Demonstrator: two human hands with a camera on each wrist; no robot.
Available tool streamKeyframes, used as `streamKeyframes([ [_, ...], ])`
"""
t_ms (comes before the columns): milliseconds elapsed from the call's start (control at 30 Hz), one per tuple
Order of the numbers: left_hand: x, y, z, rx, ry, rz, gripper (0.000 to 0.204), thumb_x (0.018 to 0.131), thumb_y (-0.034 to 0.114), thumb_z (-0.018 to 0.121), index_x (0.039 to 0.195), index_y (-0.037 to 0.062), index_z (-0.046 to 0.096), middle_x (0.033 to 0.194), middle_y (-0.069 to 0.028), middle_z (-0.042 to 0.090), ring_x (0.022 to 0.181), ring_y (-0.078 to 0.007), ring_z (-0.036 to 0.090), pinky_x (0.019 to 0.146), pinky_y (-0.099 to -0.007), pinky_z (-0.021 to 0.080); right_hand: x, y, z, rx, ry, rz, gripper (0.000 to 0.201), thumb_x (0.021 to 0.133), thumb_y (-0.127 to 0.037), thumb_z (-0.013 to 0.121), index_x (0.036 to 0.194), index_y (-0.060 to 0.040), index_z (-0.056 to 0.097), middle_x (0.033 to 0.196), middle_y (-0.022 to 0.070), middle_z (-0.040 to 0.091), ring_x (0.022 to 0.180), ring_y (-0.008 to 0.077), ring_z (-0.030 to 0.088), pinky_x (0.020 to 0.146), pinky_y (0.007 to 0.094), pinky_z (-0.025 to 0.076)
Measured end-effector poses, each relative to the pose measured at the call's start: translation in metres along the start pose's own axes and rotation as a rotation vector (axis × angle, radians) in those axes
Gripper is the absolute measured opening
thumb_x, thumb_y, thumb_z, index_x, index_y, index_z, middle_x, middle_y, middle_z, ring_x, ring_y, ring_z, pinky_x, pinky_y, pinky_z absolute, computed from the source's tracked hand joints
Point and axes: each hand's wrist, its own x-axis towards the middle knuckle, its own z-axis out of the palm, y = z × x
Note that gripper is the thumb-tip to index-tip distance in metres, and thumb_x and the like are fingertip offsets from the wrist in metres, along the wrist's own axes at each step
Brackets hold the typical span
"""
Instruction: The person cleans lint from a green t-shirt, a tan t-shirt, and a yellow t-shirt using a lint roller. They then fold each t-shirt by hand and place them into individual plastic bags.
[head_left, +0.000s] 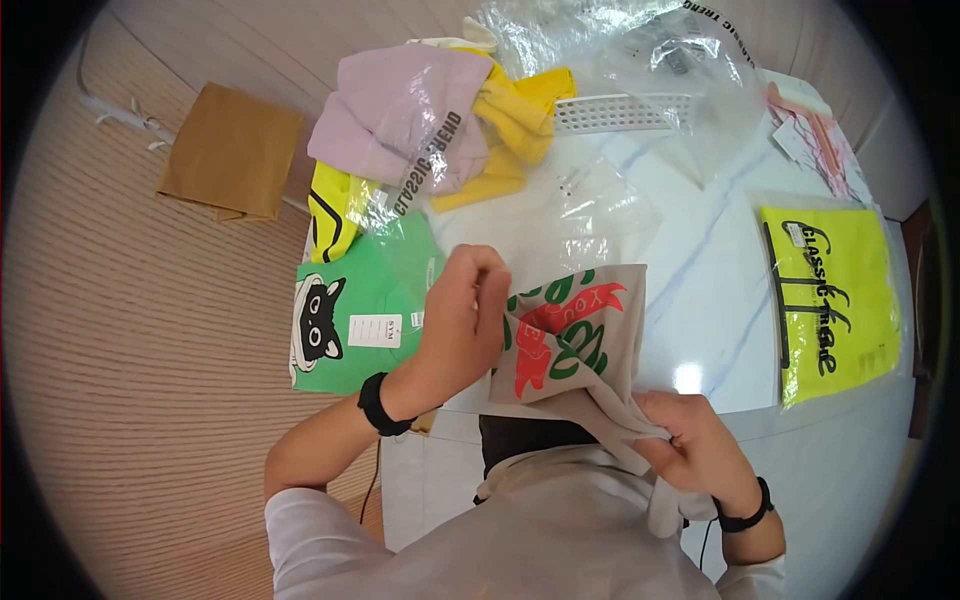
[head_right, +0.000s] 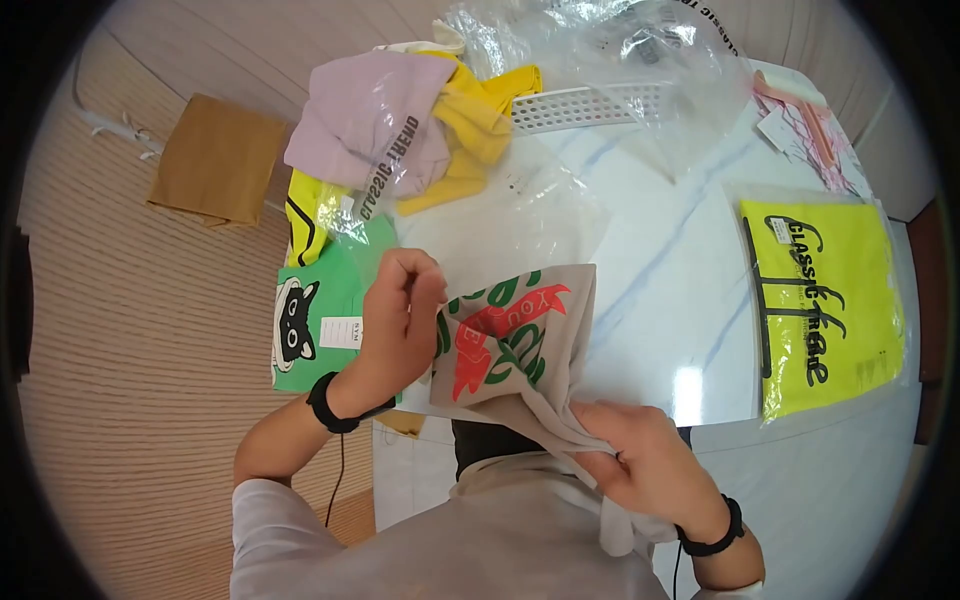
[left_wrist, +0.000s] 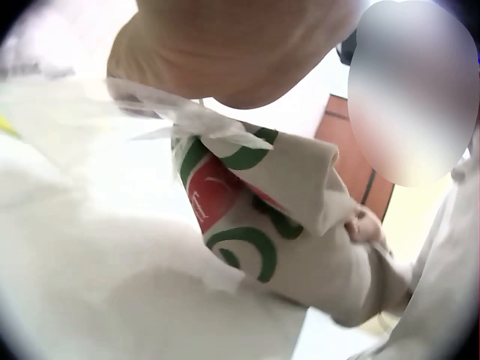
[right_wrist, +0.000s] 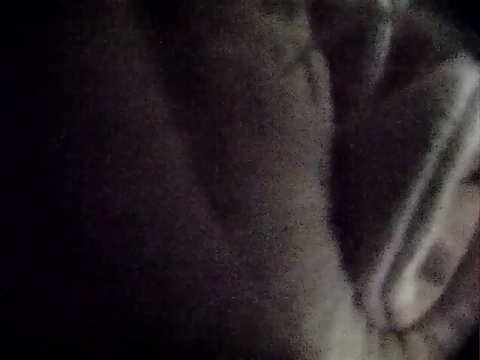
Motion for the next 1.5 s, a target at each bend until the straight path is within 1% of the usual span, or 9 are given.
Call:
streamKeyframes([
  [200, 0.001, 0.016, -0.007, 0.117, -0.155, 0.229, 0.008, 0.099, -0.004, 0.060, 0.101, 0.0019, 0.056, 0.089, -0.0096, 0.058, 0.076, -0.0201, 0.056, 0.069, -0.0313, 0.048, 0.010, -0.018, -0.014, -0.107, -0.080, -0.049, 0.042, 0.082, 0.003, 0.070, 0.123, -0.0005, 0.065, 0.087, 0.0205, 0.061, 0.072, 0.0435, 0.058, 0.063, 0.0428, 0.048],
  [600, -0.001, 0.029, -0.003, 0.084, -0.118, 0.461, 0.019, 0.087, -0.005, 0.073, 0.098, 0.0058, 0.062, 0.090, -0.0102, 0.066, 0.081, -0.0298, 0.062, 0.071, -0.0370, 0.051, 0.032, -0.004, 0.028, 0.230, 0.635, -0.084, 0.042, 0.097, 0.006, 0.054, 0.139, 0.0031, 0.062, 0.108, 0.0156, 0.071, 0.092, 0.0188, 0.064, 0.085, 0.0285, 0.050],
  [800, -0.002, 0.045, 0.024, 0.130, -0.047, 0.722, 0.026, 0.083, 0.005, 0.079, 0.105, 0.0059, 0.065, 0.096, -0.0082, 0.068, 0.082, -0.0299, 0.064, 0.069, -0.0397, 0.051, 0.051, -0.003, 0.034, 0.217, 0.340, -0.009, 0.042, 0.100, 0.006, 0.051, 0.141, 0.0050, 0.059, 0.115, 0.0172, 0.070, 0.104, 0.0166, 0.063, 0.088, 0.0281, 0.051],
  [833, -0.004, 0.050, 0.028, 0.141, -0.044, 0.770, 0.026, 0.084, 0.006, 0.079, 0.106, 0.0056, 0.065, 0.097, -0.0080, 0.068, 0.082, -0.0297, 0.064, 0.069, -0.0400, 0.051, 0.057, 0.006, 0.034, 0.066, 0.377, -0.144, 0.042, 0.101, 0.003, 0.053, 0.144, 0.0057, 0.056, 0.119, 0.0148, 0.069, 0.109, 0.0137, 0.061, 0.089, 0.0265, 0.050],
  [1033, -0.030, 0.082, 0.041, -0.125, -0.133, 0.728, 0.026, 0.086, 0.007, 0.078, 0.108, 0.0052, 0.064, 0.101, -0.0075, 0.066, 0.082, -0.0291, 0.063, 0.069, -0.0392, 0.051, 0.081, -0.033, 0.034, 0.549, 0.639, -0.008, 0.045, 0.104, -0.001, 0.054, 0.148, 0.0048, 0.050, 0.125, 0.0096, 0.067, 0.107, 0.0124, 0.060, 0.093, 0.0257, 0.049],
  [1100, -0.042, 0.088, 0.050, -0.172, -0.111, 0.656, 0.026, 0.086, 0.008, 0.079, 0.107, 0.0054, 0.064, 0.101, -0.0073, 0.066, 0.082, -0.0284, 0.063, 0.069, -0.0383, 0.051, 0.082, -0.026, 0.033, 0.530, 0.503, 0.043, 0.044, 0.104, -0.002, 0.055, 0.147, 0.0034, 0.052, 0.124, 0.0099, 0.067, 0.105, 0.0109, 0.059, 0.091, 0.0253, 0.049],
  [1300, -0.039, 0.092, 0.061, -0.290, -0.113, 0.557, 0.021, 0.089, 0.008, 0.078, 0.106, 0.0059, 0.065, 0.098, -0.0071, 0.066, 0.081, -0.0267, 0.063, 0.068, -0.0377, 0.052, 0.081, 0.005, 0.016, -0.165, 0.483, -0.212, 0.045, 0.100, -0.002, 0.058, 0.145, 0.0001, 0.056, 0.116, 0.0141, 0.070, 0.094, 0.0121, 0.060, 0.084, 0.0268, 0.050],
  [1433, -0.045, 0.102, 0.062, -0.393, -0.188, 0.489, 0.018, 0.091, 0.008, 0.076, 0.105, 0.0054, 0.065, 0.096, -0.0060, 0.066, 0.082, -0.0253, 0.063, 0.067, -0.0376, 0.053, 0.097, -0.025, -0.023, -0.435, -0.028, -0.175, 0.044, 0.095, 0.000, 0.059, 0.139, 0.0017, 0.060, 0.117, 0.0197, 0.072, 0.097, 0.0221, 0.069, 0.088, 0.0297, 0.053],
  [1500, -0.047, 0.104, 0.065, -0.396, -0.188, 0.441, 0.016, 0.092, 0.007, 0.075, 0.104, 0.0056, 0.064, 0.096, -0.0053, 0.066, 0.082, -0.0246, 0.063, 0.067, -0.0370, 0.053, 0.106, -0.019, -0.015, -0.137, 0.216, -0.097, 0.041, 0.096, 0.000, 0.057, 0.137, 0.0032, 0.061, 0.116, 0.0170, 0.074, 0.104, 0.0238, 0.069, 0.096, 0.0325, 0.051],
])
